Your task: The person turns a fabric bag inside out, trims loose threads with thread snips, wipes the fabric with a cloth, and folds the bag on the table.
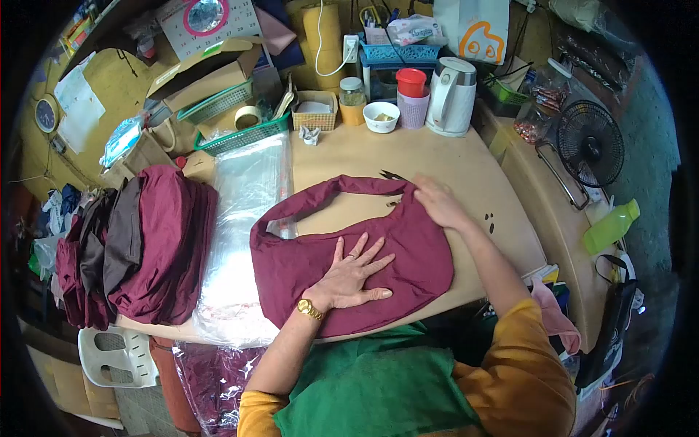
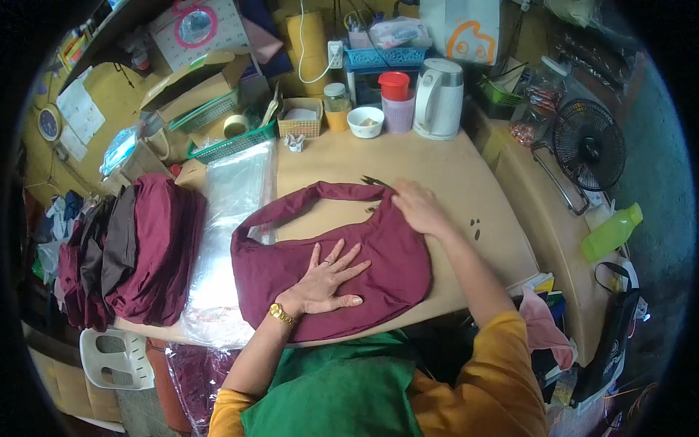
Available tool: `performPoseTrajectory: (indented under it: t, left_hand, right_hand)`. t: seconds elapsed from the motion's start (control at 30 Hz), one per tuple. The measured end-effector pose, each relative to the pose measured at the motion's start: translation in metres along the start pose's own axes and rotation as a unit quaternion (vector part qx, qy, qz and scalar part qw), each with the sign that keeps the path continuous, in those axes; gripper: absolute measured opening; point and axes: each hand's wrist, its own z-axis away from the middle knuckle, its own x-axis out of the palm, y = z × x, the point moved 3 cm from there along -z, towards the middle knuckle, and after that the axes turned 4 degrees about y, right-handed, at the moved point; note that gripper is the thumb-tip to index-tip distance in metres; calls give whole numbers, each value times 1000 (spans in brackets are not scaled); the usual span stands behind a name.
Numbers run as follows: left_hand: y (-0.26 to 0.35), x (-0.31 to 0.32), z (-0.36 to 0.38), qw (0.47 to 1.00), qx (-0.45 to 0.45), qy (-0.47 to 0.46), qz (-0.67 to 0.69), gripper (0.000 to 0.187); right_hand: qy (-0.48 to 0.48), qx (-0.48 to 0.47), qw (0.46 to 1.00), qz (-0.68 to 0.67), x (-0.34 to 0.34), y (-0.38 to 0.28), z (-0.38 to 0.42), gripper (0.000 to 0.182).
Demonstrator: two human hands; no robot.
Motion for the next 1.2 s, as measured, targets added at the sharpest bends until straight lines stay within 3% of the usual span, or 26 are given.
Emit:
performPoseTrajectory:
  t: [0.07,0.1,0.17,0.2,0.27,0.33,0.4,0.43,0.5,0.53,0.57,0.6,0.63,0.7,0.73,0.77,0.8,0.87,0.9,0.93,0.97,1.03,1.07,1.1,1.17,1.2]
  left_hand:
    - [-6,-1,-13,1000,-3,5,3,88]
    - [-8,-2,-20,1000,-10,7,10,88]
    - [-17,-19,-21,997,-23,-3,67,90]
    - [-13,-32,-9,997,-36,0,71,93]
    - [6,-68,30,998,-50,25,41,96]
    - [24,-86,84,996,-79,34,10,96]
    - [27,-78,125,994,-110,22,13,95]
    - [26,-72,143,987,-143,76,-21,84]
    - [11,-60,162,974,-181,128,-54,74]
    - [-1,-50,169,966,-177,187,-18,58]
    - [-9,-43,175,954,-172,247,15,43]
    - [-10,-43,176,953,-174,248,14,43]
    - [-13,-49,175,935,-167,311,25,35]
    - [-19,-66,179,892,-152,422,57,25]
    - [-21,-70,181,877,-179,439,73,25]
    - [-24,-72,184,861,-206,456,89,25]
    - [-24,-73,186,860,-208,458,88,25]
    - [-28,-72,183,892,-177,413,57,22]
    - [-31,-71,181,906,-163,388,41,22]
    - [-35,-67,177,893,-112,431,69,8]
    - [-38,-58,176,892,-117,430,69,8]
    - [-52,-37,179,789,-297,408,351,18]
    - [-48,-35,171,781,-278,428,360,29]
    - [-54,-25,169,765,-280,451,364,26]
    - [-52,-19,163,767,-282,478,324,23]
    - [-50,-15,160,767,-283,476,325,23]
  right_hand:
    - [-97,-40,985,135,31,3,-14,52]
    - [-104,-37,985,134,31,3,-29,52]
    - [-159,81,984,2,28,8,-52,54]
    - [-159,84,984,3,18,6,-48,54]
    - [-120,82,960,-238,-19,-10,-44,54]
    - [-226,-18,936,-270,-71,-41,-7,56]
    - [-269,-133,931,-207,-98,-62,43,52]
    - [-272,-135,929,-211,-100,-77,61,52]
    - [-187,-196,962,-35,-101,-98,87,31]
    - [-190,-197,961,-39,-93,-95,90,31]
    - [-178,-165,968,-72,-80,-87,90,27]
    - [-165,-133,972,-103,-75,-86,86,24]
    - [-165,-138,971,-104,-76,-87,85,24]
    - [-19,-50,966,-253,-90,-90,74,26]
    - [-29,-26,960,-279,-95,-91,68,24]
    - [-30,-28,959,-279,-93,-89,67,24]
    - [-96,27,951,-294,-82,-83,68,23]
    - [-183,89,931,-304,-72,-71,69,17]
    - [-185,85,931,-304,-66,-63,69,17]
    - [-161,118,908,-368,-57,-52,71,16]
    - [-138,152,879,-431,-50,-45,74,17]
    - [-125,160,864,-460,-39,-41,75,21]
    - [-106,167,852,-486,-35,-42,73,25]
    - [-107,164,851,-488,-40,-52,71,25]
    - [-101,54,924,-365,-62,-82,70,32]
    - [-102,56,924,-364,-60,-80,74,32]
